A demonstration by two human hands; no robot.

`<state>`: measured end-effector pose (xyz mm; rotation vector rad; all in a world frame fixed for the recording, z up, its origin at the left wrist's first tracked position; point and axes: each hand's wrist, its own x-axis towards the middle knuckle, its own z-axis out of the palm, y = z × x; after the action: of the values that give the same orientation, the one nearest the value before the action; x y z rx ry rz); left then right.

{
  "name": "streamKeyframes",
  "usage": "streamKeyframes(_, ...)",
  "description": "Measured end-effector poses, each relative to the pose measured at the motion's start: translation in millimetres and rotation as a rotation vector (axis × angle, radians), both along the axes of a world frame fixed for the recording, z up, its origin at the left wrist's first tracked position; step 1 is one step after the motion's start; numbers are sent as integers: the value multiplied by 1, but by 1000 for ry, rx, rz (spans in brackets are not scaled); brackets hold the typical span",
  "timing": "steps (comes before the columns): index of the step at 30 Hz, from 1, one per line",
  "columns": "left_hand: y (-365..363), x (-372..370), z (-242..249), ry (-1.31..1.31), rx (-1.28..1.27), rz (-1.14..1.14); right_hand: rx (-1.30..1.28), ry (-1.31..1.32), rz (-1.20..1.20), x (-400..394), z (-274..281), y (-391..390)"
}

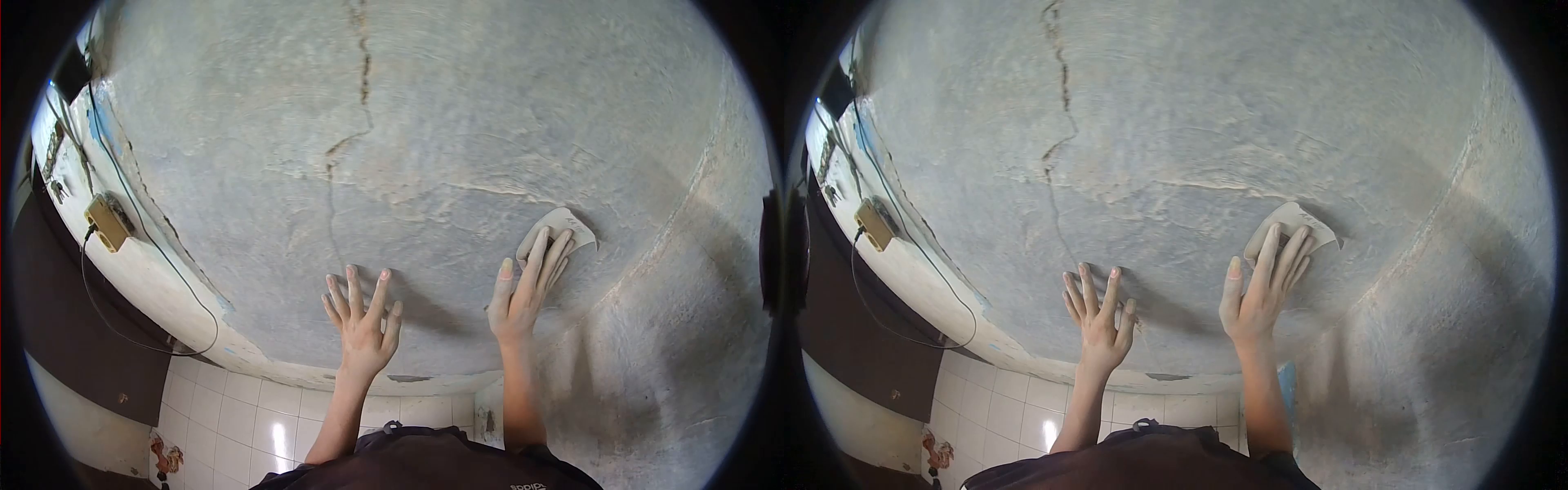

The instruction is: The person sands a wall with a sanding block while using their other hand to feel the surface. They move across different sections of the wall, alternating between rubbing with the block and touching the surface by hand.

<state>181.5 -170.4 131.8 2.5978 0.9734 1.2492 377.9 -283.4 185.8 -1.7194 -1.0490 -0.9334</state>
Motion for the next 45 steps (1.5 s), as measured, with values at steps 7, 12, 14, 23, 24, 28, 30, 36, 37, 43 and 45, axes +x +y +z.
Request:
streamKeyframes(7, 38, -49, -7, -12, -31, -5, -415, -72, 106, -96, -110, 52)
streamKeyframes(12, 65, -82, -11, -80, -33, -26, -194, -63, 34, -106, -29, 74)
streamKeyframes(14, 74, -94, -13, -91, -43, -36, -152, -70, 14, -110, -10, 85)
streamKeyframes(23, 101, -135, -26, -59, -67, -70, -385, -103, 89, -184, -125, 125)
streamKeyframes(24, 103, -136, -28, -60, -68, -73, -374, -100, 77, -184, -109, 126)
streamKeyframes(28, 106, -135, -43, -29, -53, -57, -194, -133, 47, -167, -24, 123)
streamKeyframes(30, 109, -129, -56, -49, -9, -31, -174, -144, 54, -166, -14, 124)
streamKeyframes(36, 103, -128, -74, -149, -75, -25, -436, -132, 68, -193, -137, 134)
streamKeyframes(37, 103, -129, -78, -140, -92, -41, -428, -146, 94, -197, -137, 136)
streamKeyframes(43, 86, -123, -75, -231, -161, -47, -336, -187, 80, -173, -21, 121)
streamKeyframes(45, 83, -122, -74, -268, -146, -39, -212, -174, 63, -166, 5, 117)
